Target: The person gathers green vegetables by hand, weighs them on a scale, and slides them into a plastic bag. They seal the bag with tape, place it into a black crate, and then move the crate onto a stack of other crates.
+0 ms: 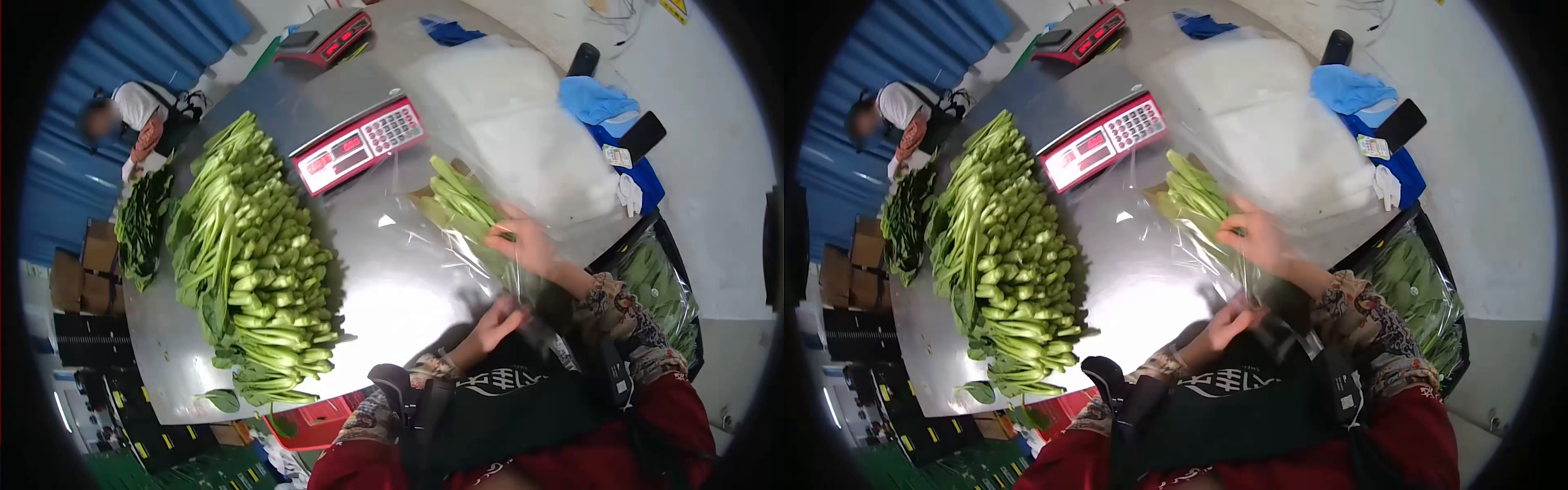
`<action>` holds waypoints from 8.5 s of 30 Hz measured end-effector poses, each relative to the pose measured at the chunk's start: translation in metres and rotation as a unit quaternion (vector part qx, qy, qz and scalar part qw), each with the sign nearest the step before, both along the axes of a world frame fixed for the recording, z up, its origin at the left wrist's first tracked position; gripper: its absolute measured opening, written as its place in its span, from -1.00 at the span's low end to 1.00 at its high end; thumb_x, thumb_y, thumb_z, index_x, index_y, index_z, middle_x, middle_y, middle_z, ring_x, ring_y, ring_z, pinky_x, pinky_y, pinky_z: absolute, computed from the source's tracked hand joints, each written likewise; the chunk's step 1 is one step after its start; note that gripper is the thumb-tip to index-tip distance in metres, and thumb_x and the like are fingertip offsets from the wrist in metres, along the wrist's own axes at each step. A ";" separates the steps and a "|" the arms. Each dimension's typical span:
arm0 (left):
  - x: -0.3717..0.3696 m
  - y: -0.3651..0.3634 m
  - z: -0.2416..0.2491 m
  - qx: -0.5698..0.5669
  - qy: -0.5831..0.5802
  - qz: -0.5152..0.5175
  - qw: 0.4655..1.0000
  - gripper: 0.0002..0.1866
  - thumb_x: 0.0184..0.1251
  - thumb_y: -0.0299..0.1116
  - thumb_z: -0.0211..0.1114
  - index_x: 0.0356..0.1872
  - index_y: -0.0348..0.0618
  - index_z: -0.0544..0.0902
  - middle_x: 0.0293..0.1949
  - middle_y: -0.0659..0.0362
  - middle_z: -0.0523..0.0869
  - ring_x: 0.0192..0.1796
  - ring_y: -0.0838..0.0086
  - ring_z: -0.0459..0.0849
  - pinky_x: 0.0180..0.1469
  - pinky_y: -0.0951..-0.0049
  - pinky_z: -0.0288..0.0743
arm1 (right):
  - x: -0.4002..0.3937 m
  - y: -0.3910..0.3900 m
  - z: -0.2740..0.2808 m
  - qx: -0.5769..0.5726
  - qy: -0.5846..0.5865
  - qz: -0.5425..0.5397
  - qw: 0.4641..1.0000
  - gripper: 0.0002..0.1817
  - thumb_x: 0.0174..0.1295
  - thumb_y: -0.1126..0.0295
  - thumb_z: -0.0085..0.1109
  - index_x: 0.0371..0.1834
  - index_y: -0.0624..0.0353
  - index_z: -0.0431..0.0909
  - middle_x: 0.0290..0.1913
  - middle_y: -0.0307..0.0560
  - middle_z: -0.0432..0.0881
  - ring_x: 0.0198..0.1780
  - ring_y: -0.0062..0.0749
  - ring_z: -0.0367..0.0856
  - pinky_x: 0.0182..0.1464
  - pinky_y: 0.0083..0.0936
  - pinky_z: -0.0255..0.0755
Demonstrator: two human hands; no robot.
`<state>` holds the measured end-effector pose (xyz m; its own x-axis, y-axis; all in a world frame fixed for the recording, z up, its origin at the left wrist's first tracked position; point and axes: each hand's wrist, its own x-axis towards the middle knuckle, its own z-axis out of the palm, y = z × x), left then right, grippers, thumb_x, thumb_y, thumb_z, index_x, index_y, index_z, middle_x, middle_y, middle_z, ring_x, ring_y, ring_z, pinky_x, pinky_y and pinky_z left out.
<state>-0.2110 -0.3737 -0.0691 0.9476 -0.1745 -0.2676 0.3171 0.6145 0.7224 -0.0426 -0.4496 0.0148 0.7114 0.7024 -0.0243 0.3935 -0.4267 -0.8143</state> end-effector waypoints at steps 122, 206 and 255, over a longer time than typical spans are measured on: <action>-0.225 0.067 -0.014 0.819 -0.245 0.004 0.520 -0.46 0.12 -0.42 0.23 0.21 -0.12 0.44 0.26 0.12 0.42 0.34 0.17 0.31 0.35 0.10 0.12 | -0.109 -0.128 -0.091 0.121 -0.334 0.263 0.897 -0.77 0.10 0.52 0.06 -0.14 0.15 0.51 0.17 -0.11 0.48 0.14 -0.32 0.51 -0.13 -0.49 0.49; 0.169 -0.500 -0.051 0.561 -0.625 -0.366 0.401 -0.17 0.23 0.28 0.01 0.39 -0.06 0.15 0.41 0.01 0.10 0.44 0.06 0.02 0.32 -0.26 -0.17 | -0.355 -0.518 0.113 -0.057 0.130 -0.578 0.804 -0.43 0.23 0.06 0.12 0.21 0.18 0.37 -0.08 0.15 0.60 -0.13 -0.05 0.62 -0.09 -0.38 0.50; -0.170 -0.401 -0.019 0.339 -0.424 -0.584 0.603 -0.84 0.20 -0.47 0.10 -0.20 -0.25 0.50 -0.37 0.12 0.57 -0.35 0.40 0.55 -0.28 0.50 0.39 | -0.754 -0.138 -0.059 0.123 0.052 -0.990 0.033 -0.48 0.07 0.01 0.18 -0.01 0.16 0.54 -0.13 0.17 0.63 -0.06 -0.01 0.59 0.02 -0.26 0.43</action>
<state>-0.3813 -0.7744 -0.0878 0.1310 -0.9787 -0.1580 -0.4130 -0.1987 0.8888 -0.7971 -0.5873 -0.0445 -0.6273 -0.7321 -0.2657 -0.2183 0.4928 -0.8423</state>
